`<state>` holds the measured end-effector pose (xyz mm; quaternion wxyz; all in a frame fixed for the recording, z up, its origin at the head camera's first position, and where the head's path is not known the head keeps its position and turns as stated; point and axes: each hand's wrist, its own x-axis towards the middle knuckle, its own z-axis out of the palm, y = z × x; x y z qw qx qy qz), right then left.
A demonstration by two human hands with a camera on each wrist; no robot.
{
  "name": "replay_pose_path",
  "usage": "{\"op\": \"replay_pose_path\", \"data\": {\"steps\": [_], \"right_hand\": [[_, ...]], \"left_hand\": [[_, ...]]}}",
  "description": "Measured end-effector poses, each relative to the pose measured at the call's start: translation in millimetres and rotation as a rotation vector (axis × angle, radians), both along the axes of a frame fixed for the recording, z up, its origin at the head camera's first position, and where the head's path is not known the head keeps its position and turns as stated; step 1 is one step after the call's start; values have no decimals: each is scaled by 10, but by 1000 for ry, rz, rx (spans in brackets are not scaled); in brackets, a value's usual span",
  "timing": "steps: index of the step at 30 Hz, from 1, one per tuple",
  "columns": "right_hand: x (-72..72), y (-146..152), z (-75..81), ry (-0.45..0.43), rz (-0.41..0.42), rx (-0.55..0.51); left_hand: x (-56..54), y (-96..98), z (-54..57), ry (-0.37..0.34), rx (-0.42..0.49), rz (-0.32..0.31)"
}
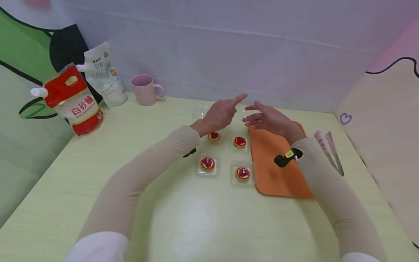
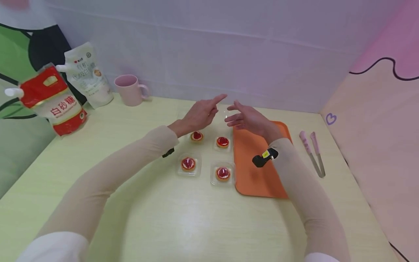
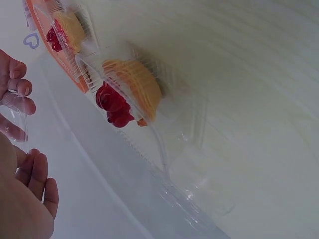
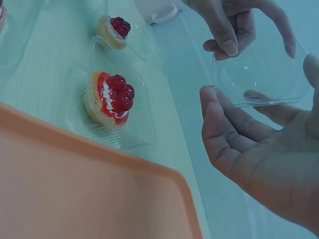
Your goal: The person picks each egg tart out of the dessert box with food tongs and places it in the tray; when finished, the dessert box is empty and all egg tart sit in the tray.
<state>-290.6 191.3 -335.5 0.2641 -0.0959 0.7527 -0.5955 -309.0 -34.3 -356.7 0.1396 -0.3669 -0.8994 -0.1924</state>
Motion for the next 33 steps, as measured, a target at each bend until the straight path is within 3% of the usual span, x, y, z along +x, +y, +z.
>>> {"op": "replay_pose_path", "data": {"steps": [6, 12, 17, 26, 33], "right_hand": [[-47, -56, -12, 89, -45, 13], [-143, -105, -48, 118, -111, 18], [-278, -132, -89, 198, -145, 97], [-456, -103, -157, 349, -140, 217], [-579, -108, -253, 329, -104, 285]], "left_hand": [[-100, -38, 0, -78, 97, 56], [-214, -64, 38, -293, 171, 101], [-324, -81, 55, -387, 188, 128], [-457, -95, 104, -460, 115, 110], [-555, -68, 105, -509, -18, 135]]}}
